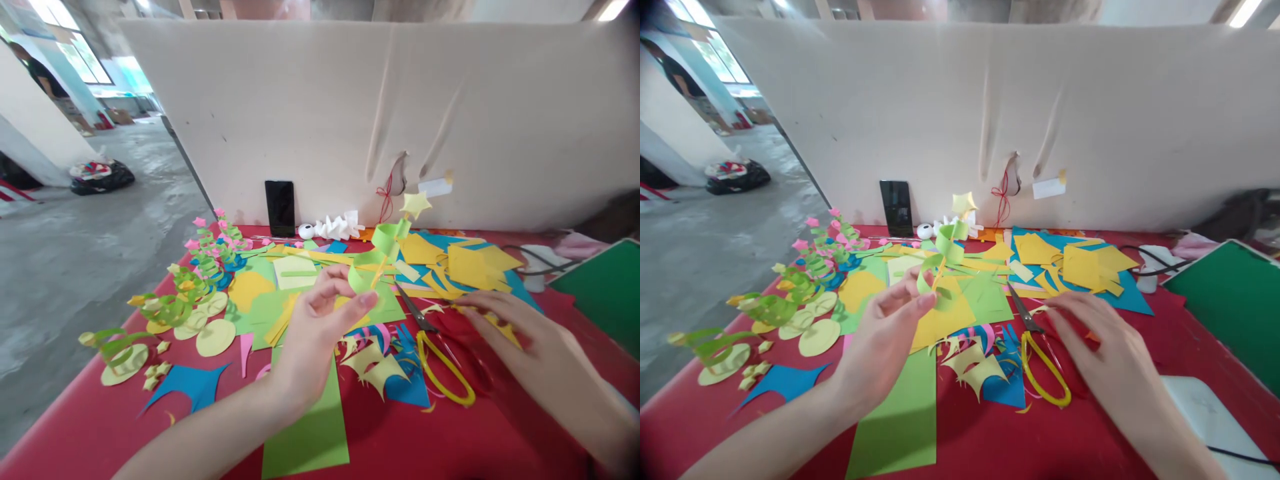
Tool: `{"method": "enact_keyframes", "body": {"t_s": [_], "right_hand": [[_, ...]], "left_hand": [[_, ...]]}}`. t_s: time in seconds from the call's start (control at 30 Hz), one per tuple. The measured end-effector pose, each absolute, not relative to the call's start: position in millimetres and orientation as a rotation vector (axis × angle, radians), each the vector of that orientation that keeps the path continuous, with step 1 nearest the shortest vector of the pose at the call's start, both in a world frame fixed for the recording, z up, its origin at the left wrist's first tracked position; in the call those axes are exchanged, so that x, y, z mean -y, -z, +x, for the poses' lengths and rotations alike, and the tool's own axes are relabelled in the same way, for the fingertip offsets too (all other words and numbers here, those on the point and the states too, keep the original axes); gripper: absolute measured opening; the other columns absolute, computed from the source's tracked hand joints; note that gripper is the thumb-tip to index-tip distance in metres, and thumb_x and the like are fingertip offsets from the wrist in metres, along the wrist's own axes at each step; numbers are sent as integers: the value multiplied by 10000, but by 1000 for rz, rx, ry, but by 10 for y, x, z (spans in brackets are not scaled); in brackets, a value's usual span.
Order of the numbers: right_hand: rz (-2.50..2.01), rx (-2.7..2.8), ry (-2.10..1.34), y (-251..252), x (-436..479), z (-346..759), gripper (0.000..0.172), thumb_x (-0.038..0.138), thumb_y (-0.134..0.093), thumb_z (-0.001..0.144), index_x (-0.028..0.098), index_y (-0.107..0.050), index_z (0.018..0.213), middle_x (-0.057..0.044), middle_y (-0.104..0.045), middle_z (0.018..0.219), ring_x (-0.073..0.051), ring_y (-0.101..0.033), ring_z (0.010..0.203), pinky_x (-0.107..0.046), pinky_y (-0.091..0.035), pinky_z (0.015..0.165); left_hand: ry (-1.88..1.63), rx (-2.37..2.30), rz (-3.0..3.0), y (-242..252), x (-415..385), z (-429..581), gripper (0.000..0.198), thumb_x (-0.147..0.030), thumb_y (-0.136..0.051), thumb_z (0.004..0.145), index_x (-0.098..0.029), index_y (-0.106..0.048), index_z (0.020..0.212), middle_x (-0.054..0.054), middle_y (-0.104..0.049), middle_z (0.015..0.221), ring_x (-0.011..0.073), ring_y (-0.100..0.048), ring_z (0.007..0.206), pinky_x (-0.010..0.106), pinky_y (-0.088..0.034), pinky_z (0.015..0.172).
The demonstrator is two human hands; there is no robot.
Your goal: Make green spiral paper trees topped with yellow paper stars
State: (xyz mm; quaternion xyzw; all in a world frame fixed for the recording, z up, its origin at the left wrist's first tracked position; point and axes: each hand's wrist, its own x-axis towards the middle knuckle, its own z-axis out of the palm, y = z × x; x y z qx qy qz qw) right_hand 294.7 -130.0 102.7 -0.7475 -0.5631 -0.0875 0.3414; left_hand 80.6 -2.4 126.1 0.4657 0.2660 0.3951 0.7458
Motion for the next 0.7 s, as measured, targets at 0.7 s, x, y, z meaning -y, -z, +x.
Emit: {"method": "enact_keyframes", "body": {"t_s": [0.7], "right_hand": [[-1460,1483,-181,-1328,836,2107,113,136,-590,804,248,-597,809,47,-639,815,-81,-605,807,-171,-499,731]], "left_hand": [[-721,-521,927,-1214,79,841,142,-248,-734,721,-180,-623,665,-1,-519,998,127,-507,974,231,-385,883]]}}
